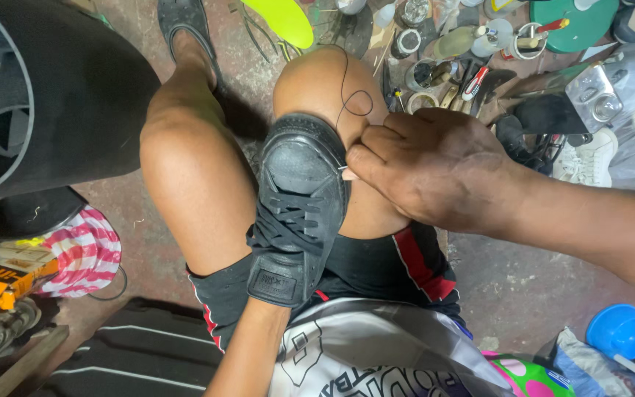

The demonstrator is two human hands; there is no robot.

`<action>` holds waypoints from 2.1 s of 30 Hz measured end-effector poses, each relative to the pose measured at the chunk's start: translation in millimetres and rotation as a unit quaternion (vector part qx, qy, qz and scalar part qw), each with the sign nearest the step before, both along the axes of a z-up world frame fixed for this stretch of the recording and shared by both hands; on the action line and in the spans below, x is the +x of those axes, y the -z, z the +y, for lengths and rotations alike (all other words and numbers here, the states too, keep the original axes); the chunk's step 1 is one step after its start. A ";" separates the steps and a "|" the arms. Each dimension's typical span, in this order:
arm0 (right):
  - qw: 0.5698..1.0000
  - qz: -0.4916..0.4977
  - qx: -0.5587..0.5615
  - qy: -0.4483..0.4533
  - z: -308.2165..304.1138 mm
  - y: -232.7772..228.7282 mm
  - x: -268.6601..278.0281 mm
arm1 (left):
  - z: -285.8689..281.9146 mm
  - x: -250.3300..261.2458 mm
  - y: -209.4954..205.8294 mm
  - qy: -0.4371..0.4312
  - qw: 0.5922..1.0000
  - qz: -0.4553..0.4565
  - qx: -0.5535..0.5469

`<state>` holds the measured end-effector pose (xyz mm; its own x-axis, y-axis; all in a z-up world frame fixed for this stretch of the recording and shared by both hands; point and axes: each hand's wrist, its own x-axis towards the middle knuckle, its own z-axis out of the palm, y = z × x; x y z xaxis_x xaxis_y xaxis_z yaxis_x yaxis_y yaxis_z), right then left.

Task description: The person sits on the floor and sews a black shoe using a needle and thread. They repeatedly pass the needle through the shoe's sole and upper, pulling the thread tight to secure the repair.

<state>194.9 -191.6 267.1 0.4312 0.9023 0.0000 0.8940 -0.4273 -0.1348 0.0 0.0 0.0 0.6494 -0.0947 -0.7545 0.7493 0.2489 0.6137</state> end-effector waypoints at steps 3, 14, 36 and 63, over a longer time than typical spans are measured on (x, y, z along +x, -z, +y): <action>0.999 0.014 0.031 0.003 -0.9 -0.2 2.9 | -0.7 2.8 0.7 0.002 1.000 -0.002 -0.001; 0.994 -0.052 0.098 0.025 -7.5 13.2 7.8 | 2.4 1.5 -0.3 -0.013 1.000 -0.025 -0.006; 0.994 0.011 0.058 0.096 -25.1 23.4 23.0 | 66.5 -55.4 -177.4 0.047 0.997 0.030 0.057; 0.980 0.069 0.097 0.162 -10.1 23.7 10.4 | 7.6 113.6 -256.7 0.113 0.687 -0.523 0.492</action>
<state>205.3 -201.7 243.4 0.7024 0.7072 0.0804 0.6839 -0.6393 -0.3516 113.6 7.6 256.7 0.9373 -0.0615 0.3429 -0.2790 -0.7221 0.6331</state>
